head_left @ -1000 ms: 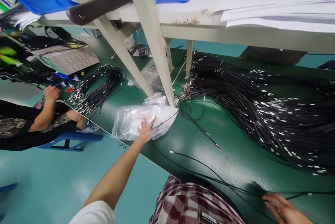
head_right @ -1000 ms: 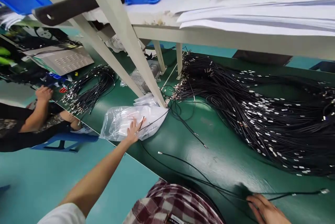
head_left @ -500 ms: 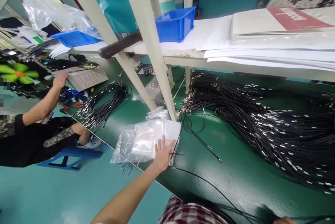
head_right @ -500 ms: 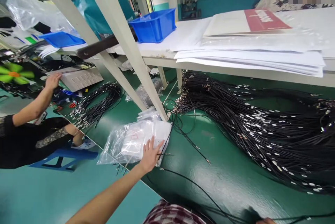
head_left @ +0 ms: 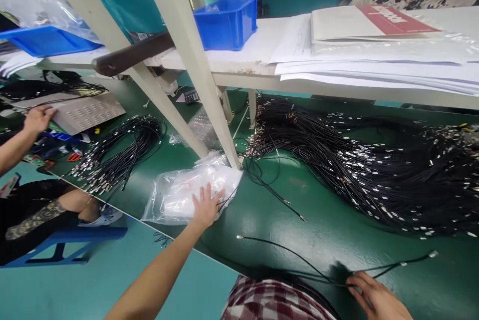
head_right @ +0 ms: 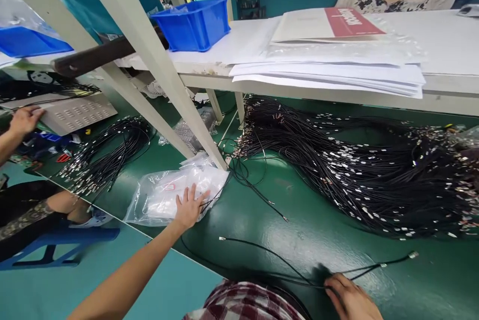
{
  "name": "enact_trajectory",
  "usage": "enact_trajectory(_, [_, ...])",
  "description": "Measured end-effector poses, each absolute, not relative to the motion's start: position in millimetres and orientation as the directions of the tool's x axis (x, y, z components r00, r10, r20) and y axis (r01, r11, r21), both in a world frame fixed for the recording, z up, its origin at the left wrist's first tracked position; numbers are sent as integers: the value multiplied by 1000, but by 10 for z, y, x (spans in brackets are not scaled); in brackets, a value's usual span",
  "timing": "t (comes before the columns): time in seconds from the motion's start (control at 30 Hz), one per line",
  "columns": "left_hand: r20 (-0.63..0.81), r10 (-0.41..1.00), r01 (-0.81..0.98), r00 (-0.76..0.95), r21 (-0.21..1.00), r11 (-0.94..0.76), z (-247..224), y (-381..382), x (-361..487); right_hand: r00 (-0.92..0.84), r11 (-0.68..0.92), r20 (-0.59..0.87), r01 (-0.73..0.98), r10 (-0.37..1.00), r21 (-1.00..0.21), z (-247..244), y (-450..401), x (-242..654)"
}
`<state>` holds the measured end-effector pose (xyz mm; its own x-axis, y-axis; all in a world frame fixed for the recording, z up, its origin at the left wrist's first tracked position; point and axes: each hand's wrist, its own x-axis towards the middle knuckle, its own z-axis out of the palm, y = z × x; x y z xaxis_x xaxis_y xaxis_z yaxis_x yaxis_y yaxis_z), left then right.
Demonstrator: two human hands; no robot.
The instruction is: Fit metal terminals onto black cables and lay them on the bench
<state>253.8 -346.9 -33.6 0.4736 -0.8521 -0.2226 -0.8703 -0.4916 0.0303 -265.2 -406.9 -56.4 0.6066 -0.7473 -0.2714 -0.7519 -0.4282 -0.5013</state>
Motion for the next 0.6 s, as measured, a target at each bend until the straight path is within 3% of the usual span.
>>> enact_trajectory(0.13, [-264, -840, -835, 475, 166, -524, -240, -3503, 2574, 618, -442, -303, -755, -725, -483, -571, -4070, -2608])
enact_trajectory(0.3, [-256, -874, -703, 414, 519, -486, 90, -3425, 2502, 614, -457, -318, -770, -723, -446, -459, -4083, -2840])
enact_trajectory(0.47, [-335, -840, -317, 426, 815, -485, 483, -3241, 2346, 585, -454, -268, -786, -765, -419, -280, -4086, -3427])
enact_trajectory(0.6, [-479, -765, 36, 430, 856, -516, 595, -3209, 2104, 483, -387, -245, -852, -841, -352, -196, -4204, -4056])
